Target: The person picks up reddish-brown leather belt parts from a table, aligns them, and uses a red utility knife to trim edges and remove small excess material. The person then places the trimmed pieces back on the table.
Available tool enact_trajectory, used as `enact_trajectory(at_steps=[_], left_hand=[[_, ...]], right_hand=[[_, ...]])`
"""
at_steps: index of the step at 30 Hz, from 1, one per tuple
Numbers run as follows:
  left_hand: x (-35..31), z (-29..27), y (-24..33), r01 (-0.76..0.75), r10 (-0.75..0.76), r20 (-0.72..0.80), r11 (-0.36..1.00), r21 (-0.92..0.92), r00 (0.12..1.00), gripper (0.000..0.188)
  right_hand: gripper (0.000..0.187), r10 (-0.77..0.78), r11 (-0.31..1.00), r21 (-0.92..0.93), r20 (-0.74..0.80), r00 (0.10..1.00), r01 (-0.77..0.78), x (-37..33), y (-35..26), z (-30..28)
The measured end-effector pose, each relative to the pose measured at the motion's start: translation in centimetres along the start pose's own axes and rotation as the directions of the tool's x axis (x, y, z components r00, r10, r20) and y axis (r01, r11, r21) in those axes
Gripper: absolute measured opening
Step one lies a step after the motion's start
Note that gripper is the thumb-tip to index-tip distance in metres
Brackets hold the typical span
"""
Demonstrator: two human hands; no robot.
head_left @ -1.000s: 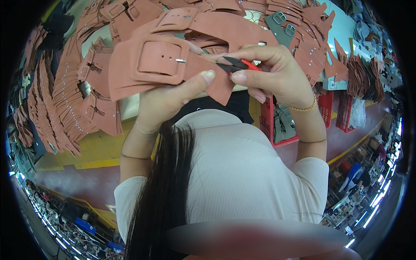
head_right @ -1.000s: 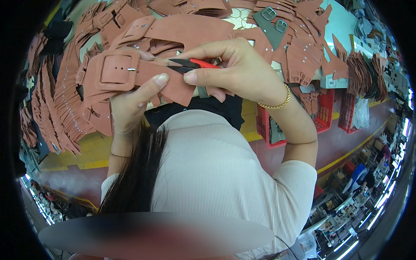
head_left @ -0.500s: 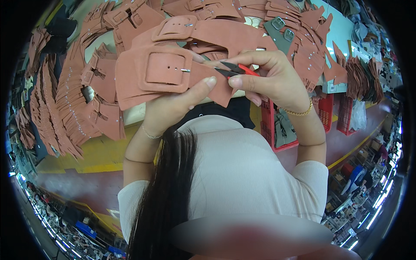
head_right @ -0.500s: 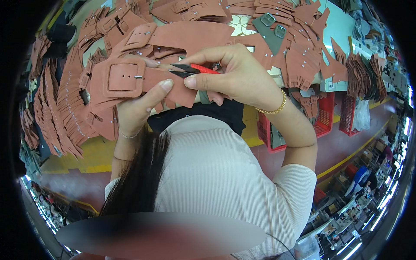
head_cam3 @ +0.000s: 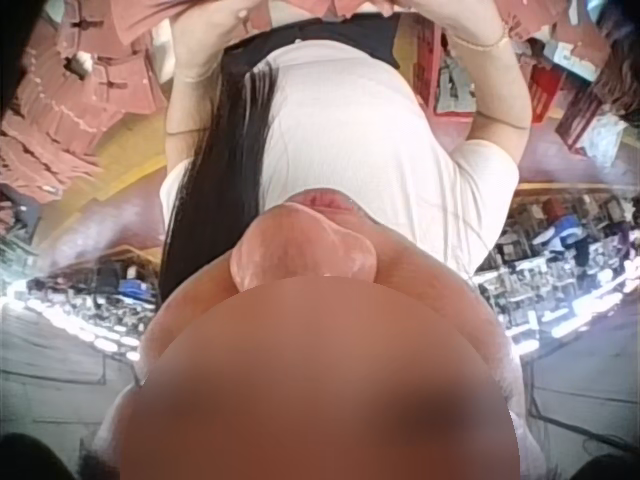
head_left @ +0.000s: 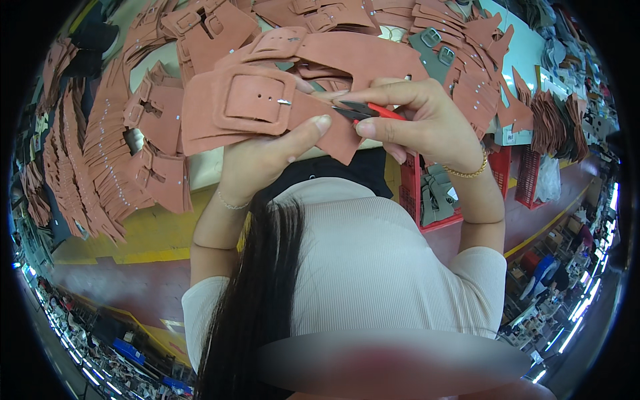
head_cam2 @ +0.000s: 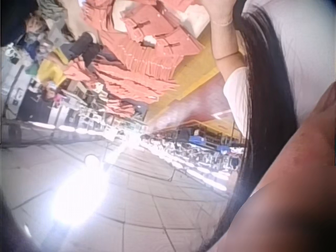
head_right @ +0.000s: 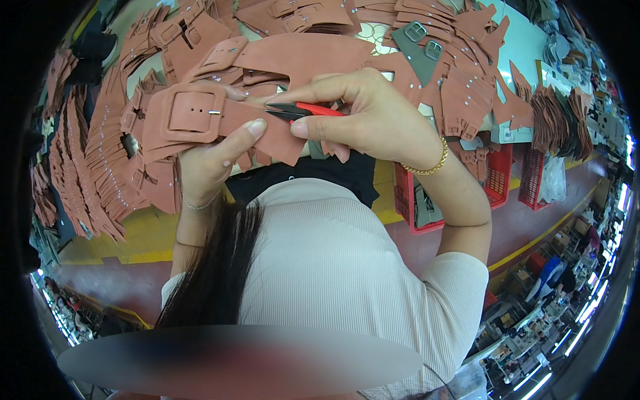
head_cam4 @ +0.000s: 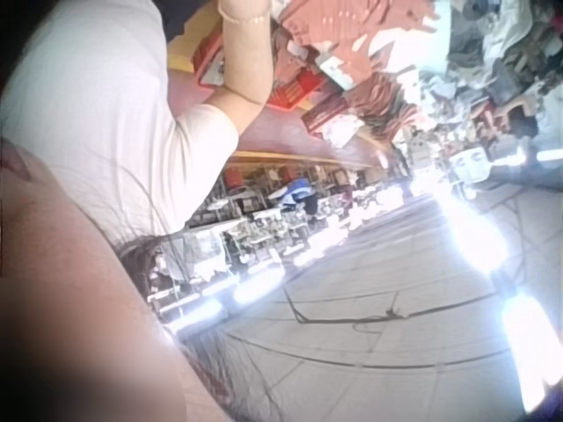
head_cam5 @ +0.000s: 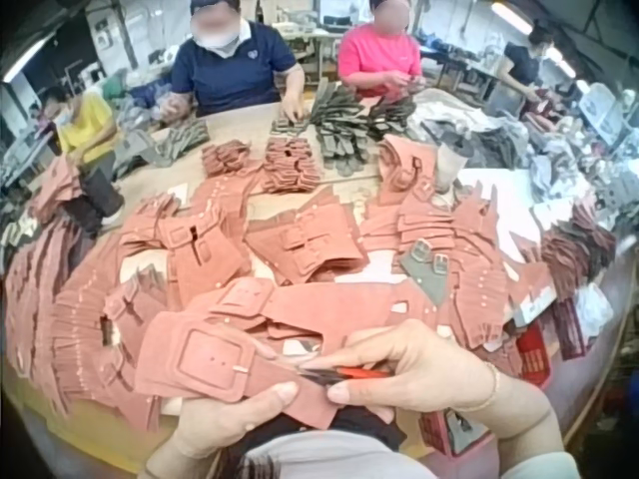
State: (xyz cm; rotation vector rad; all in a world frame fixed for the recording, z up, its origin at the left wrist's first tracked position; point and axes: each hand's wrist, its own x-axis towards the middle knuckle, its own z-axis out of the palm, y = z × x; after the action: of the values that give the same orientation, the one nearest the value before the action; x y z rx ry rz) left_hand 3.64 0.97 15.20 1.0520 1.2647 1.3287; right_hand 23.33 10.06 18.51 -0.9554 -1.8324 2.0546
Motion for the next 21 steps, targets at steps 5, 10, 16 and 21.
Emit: enact_trajectory(at_steps=[5,10,16,21], left_hand=[[0.7,-0.4,-0.2,0.115,-0.112,0.035,0.989,-0.090,0.993,0.037],[1.2,-0.6,-0.4,0.172,-0.169,0.035,0.977,-0.127,0.985,0.035],[1.3,-0.4,-0.6,0.140,-0.139,0.013,0.984,-0.112,0.990,0.034],[1.4,-0.3,-0.6,0.149,-0.150,-0.008,0.986,-0.074,0.989,0.034]], right_hand=[[0.031,0.004,0.999,-0.040,0.014,1.000,-0.003,0.8,-0.2,-0.5],[0.030,0.010,1.000,-0.029,0.017,1.000,-0.009,1.6,0.2,-0.7],[0.028,0.034,0.999,0.015,-0.057,0.998,-0.033,1.9,0.7,-0.2],[0.028,0.044,0.998,0.036,-0.058,0.997,-0.042,1.7,0.8,-0.2]])
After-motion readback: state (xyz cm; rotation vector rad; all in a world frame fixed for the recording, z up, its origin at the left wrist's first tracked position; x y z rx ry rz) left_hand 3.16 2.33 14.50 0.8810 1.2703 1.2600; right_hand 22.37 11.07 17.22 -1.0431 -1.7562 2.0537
